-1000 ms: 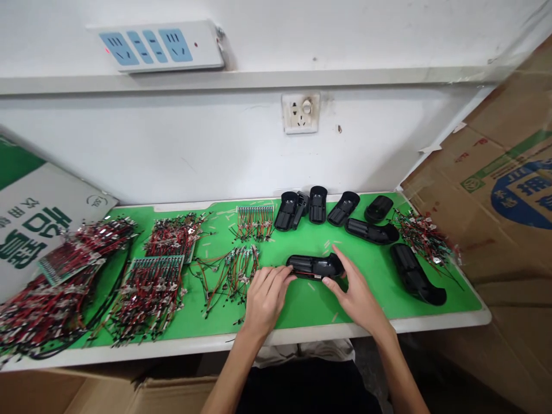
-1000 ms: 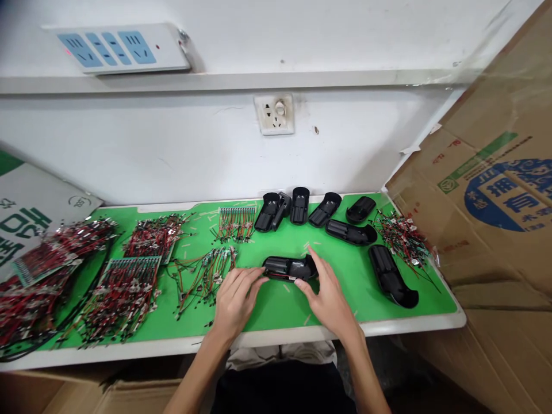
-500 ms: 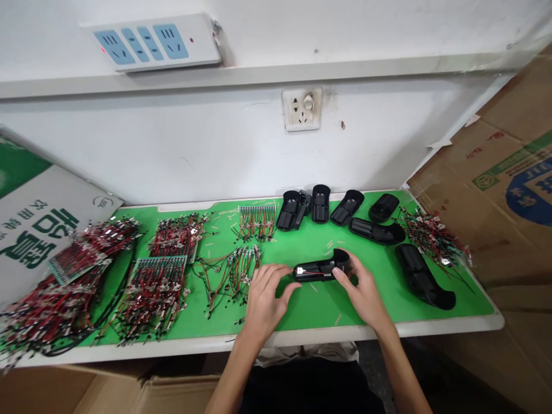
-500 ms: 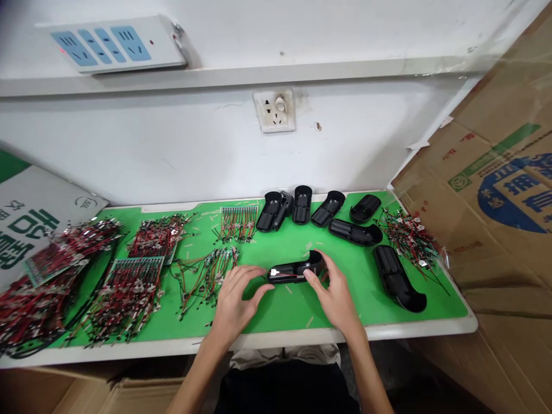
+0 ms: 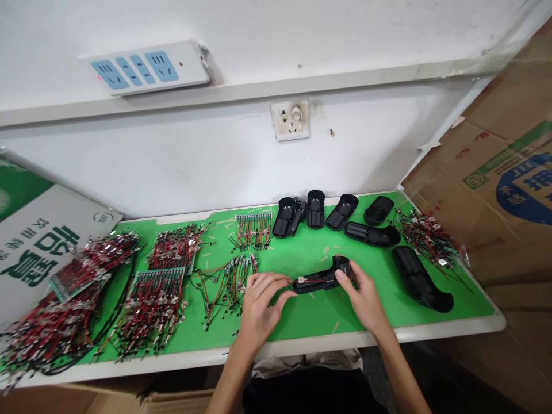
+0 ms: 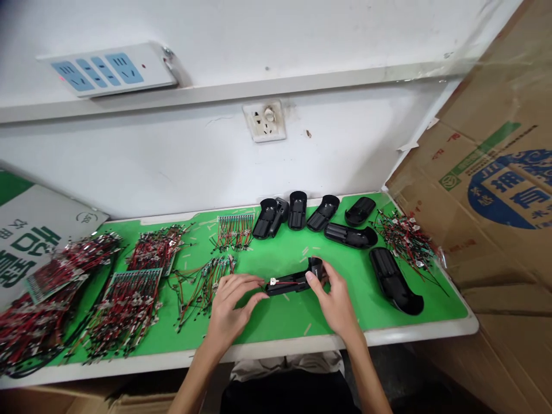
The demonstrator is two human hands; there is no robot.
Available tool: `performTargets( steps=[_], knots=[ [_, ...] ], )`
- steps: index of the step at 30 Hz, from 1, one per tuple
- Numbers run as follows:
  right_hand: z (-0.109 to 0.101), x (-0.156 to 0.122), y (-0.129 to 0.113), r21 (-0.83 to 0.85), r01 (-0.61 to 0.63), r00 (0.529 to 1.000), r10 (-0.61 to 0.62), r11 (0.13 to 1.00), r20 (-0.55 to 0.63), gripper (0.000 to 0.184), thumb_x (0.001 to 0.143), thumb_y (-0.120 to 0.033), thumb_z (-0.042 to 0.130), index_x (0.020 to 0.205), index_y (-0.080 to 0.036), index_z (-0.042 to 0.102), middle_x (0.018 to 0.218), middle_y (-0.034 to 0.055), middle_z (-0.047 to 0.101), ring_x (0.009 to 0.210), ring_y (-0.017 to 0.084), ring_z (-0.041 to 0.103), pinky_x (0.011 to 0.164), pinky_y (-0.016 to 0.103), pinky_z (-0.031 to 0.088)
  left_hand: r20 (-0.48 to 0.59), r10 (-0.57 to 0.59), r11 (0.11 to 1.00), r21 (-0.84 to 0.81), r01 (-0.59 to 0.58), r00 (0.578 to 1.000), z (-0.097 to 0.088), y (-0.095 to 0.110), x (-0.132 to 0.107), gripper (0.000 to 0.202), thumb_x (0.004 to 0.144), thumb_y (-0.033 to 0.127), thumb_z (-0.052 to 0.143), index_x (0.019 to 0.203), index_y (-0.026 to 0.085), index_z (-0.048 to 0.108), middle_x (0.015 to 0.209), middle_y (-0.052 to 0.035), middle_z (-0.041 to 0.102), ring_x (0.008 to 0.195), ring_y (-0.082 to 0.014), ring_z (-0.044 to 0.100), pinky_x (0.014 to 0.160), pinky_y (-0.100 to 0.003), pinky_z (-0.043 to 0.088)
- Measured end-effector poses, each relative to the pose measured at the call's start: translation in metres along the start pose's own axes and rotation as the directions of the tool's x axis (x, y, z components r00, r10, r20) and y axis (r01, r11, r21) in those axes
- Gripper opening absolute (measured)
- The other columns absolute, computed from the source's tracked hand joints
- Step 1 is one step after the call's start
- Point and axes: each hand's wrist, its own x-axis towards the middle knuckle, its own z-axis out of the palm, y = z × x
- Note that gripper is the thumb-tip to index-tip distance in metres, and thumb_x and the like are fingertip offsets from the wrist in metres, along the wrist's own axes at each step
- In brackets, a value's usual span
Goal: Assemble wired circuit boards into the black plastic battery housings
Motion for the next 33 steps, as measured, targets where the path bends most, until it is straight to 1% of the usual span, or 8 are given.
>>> performTargets(
  steps=[3, 7, 10, 15, 19, 25, 29, 33],
  knots=[
    [0.000, 0.000, 0.000, 0.028, -0.026, 1.000, 0.026, 0.999, -0.006, 0.049, 0.098, -0.059, 0.061, 0.125, -0.018, 0.068, 0.109, 0.0077, 0.072, 0.095, 0.026, 0.062, 0.087, 0.035, 0.048, -0.010, 0.058, 0.998, 0.016, -0.057, 0.998, -0.004, 0.006, 0.003, 0.009, 0.093, 0.020, 0.071, 0.101, 0.025, 0.070, 0.100, 0.0024, 0.078, 0.094, -0.0146, 0.069, 0.091, -0.035, 0.043],
    [0.000, 0.001, -0.002, 0.042, -0.045, 0.999, 0.045, 0.998, -0.012, 0.049, 0.097, -0.060, 0.061, 0.120, -0.018, 0.069, 0.110, 0.0080, 0.072, 0.097, 0.026, 0.062, 0.087, 0.034, 0.047, -0.004, 0.124, 0.992, 0.004, -0.124, 0.992, -0.006, 0.008, 0.006, 0.009, 0.093, 0.020, 0.071, 0.102, 0.024, 0.070, 0.099, 0.0013, 0.076, 0.094, -0.0147, 0.067, 0.089, -0.033, 0.043],
    [0.001, 0.001, -0.002, 0.039, -0.041, 0.999, 0.042, 0.998, -0.012, 0.048, 0.096, -0.060, 0.062, 0.118, -0.018, 0.069, 0.109, 0.0076, 0.072, 0.098, 0.027, 0.062, 0.087, 0.034, 0.048, 0.022, 0.113, 0.993, -0.037, -0.112, 0.993, -0.004, 0.006, 0.004, 0.013, 0.094, 0.016, 0.069, 0.104, 0.023, 0.070, 0.097, 0.0008, 0.075, 0.091, -0.0140, 0.065, 0.089, -0.032, 0.043],
    [0.001, 0.001, -0.004, -0.004, -0.016, 1.000, 0.016, 1.000, -0.004, 0.051, 0.096, -0.060, 0.063, 0.126, -0.019, 0.068, 0.117, 0.0079, 0.072, 0.102, 0.027, 0.063, 0.090, 0.035, 0.047, 0.027, 0.067, 0.990, -0.130, -0.062, 0.997, -0.004, 0.003, -0.002, 0.013, 0.094, 0.012, 0.066, 0.102, 0.022, 0.069, 0.086, 0.0015, 0.070, 0.081, -0.0129, 0.059, 0.082, -0.029, 0.044],
    [0.000, 0.000, -0.006, -0.064, 0.020, 1.000, -0.019, 0.998, 0.017, 0.051, 0.096, -0.059, 0.063, 0.129, -0.019, 0.067, 0.120, 0.0075, 0.071, 0.103, 0.026, 0.063, 0.091, 0.035, 0.047, 0.127, 0.051, 0.991, -0.129, -0.034, 0.991, -0.009, 0.005, -0.001, 0.013, 0.092, 0.012, 0.069, 0.096, 0.024, 0.071, 0.082, 0.0030, 0.068, 0.077, -0.0125, 0.056, 0.082, -0.030, 0.042],
    [-0.001, -0.001, -0.008, -0.098, 0.047, 0.998, -0.045, 0.994, 0.032, 0.052, 0.096, -0.058, 0.063, 0.131, -0.019, 0.067, 0.120, 0.0079, 0.071, 0.103, 0.027, 0.064, 0.092, 0.036, 0.048, 0.170, 0.108, 0.992, -0.081, -0.095, 0.979, -0.010, 0.005, 0.006, 0.018, 0.094, 0.008, 0.061, 0.085, 0.021, 0.070, 0.069, 0.0022, 0.058, 0.070, -0.0129, 0.049, 0.076, -0.030, 0.039],
    [-0.001, -0.001, -0.009, -0.090, 0.050, 0.998, -0.047, 0.995, 0.038, 0.051, 0.097, -0.057, 0.064, 0.132, -0.019, 0.066, 0.123, 0.0081, 0.070, 0.109, 0.027, 0.063, 0.098, 0.037, 0.047, 0.185, 0.187, 0.982, -0.021, -0.186, 0.965, -0.011, 0.002, 0.010, 0.022, 0.094, 0.004, 0.059, 0.095, 0.022, 0.072, 0.073, 0.0016, 0.060, 0.073, -0.0131, 0.049, 0.078, -0.029, 0.040],
    [-0.001, 0.000, -0.008, -0.090, 0.048, 0.998, -0.045, 0.995, 0.036, 0.051, 0.097, -0.057, 0.064, 0.131, -0.019, 0.066, 0.124, 0.0084, 0.070, 0.109, 0.027, 0.064, 0.097, 0.037, 0.047, 0.197, 0.210, 0.978, -0.031, -0.208, 0.958, -0.015, 0.000, 0.009, 0.029, 0.094, 0.005, 0.061, 0.113, 0.024, 0.071, 0.083, 0.0007, 0.065, 0.079, -0.0128, 0.054, 0.080, -0.028, 0.042]
  ],
)
